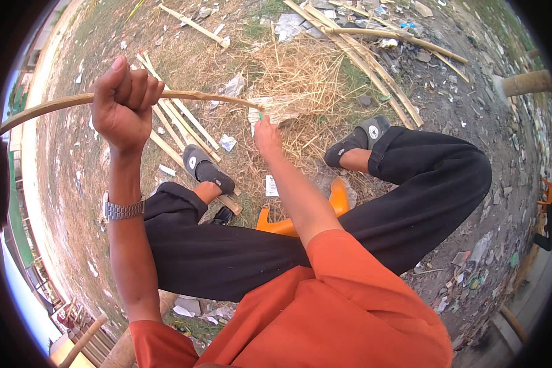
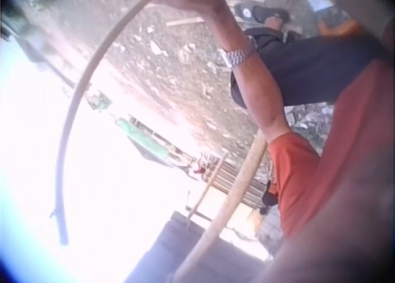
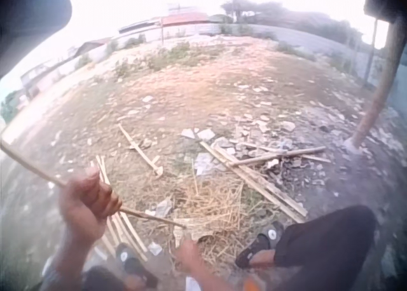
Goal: The person sits on a small stool and uses a small knife to shave the surface of a long, thin bamboo stick. They hold the stick with their left hand and scrape along its length with the knife in their right hand, removing thin strips of material.
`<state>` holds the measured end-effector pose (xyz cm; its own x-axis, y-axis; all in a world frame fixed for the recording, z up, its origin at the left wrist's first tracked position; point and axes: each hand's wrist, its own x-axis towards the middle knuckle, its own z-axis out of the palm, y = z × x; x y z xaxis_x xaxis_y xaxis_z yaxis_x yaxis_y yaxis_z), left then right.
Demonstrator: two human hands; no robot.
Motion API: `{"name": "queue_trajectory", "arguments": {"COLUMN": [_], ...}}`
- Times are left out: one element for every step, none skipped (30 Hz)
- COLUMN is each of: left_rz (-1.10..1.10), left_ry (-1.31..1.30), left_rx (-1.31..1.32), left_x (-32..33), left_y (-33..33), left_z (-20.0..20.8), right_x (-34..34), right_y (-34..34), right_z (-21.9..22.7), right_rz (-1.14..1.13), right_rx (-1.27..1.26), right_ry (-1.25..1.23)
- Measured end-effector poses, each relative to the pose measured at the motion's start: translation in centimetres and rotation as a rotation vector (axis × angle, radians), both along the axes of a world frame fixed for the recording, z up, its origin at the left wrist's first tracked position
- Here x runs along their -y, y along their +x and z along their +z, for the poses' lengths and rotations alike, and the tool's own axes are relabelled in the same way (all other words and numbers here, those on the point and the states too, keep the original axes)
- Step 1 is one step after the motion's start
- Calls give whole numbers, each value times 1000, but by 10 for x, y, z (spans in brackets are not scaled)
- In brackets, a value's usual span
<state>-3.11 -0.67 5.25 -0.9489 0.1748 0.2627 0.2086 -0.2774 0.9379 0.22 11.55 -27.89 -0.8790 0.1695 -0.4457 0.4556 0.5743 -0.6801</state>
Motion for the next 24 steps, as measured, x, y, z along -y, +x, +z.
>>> {"name": "queue_trajectory", "arguments": {"left_rz": [15,33,-92,-88,-90,-84,-93,-54,-17,18,95,142,189,239,284,295,317,342,335,330,331,330,282,268], "left_ry": [-14,-22,155,144,126,101,113,129,144,160,160,138,117,101,124,124,129,132,141,146,143,137,150,141], "left_rx": [-9,-23,-74,-66,-66,-74,-87,-75,-64,-53,-37,-26,-15,-5,23,19,24,21,21,23,28,32,30,39], "left_x": [1,2,2,0,-6,-8,-12,-13,-14,-14,-11,-5,2,9,10,11,14,18,22,23,25,27,25,23], "left_y": [0,0,-5,-2,-1,0,1,0,-1,-3,-5,-6,-7,-7,-6,-7,-6,-4,-4,-6,-5,-4,-4,-3], "left_z": [-1,-3,-6,-11,-10,-5,-3,-5,-4,-2,-1,-2,-3,-3,-4,-4,-7,-7,-8,-8,-8,-8,-8,-7], "right_x": [-6,-12,-17,-23,-25,-23,-24,-27,-31,-37,-43,-45,-50,-48,-47,-47,-47,-43,-36,-32,-29,-25,-24,-20], "right_y": [-2,-6,-9,-4,-5,-8,-10,-8,-10,-16,-25,-27,-33,-39,-43,-46,-43,-40,-38,-33,-27,-20,-15,-9], "right_z": [-3,-7,-16,-25,-32,-33,-34,-39,-41,-42,-42,-31,-18,-4,8,19,38,59,81,101,127,156,174,183], "right_rz": [39,82,74,94,107,127,177,224,269,316,369,425,439,464,486,507,440,354,270,184,177,167,141,143], "right_rx": [2,-2,12,0,-20,-48,-54,-52,-52,-88,-126,-155,-174,-151,-118,-84,-120,-153,-190,-218,-192,-165,-138,-195], "right_ry": [33,72,98,144,185,220,264,311,357,419,482,543,527,560,599,639,500,402,302,202,60,-85,-226,-232]}}
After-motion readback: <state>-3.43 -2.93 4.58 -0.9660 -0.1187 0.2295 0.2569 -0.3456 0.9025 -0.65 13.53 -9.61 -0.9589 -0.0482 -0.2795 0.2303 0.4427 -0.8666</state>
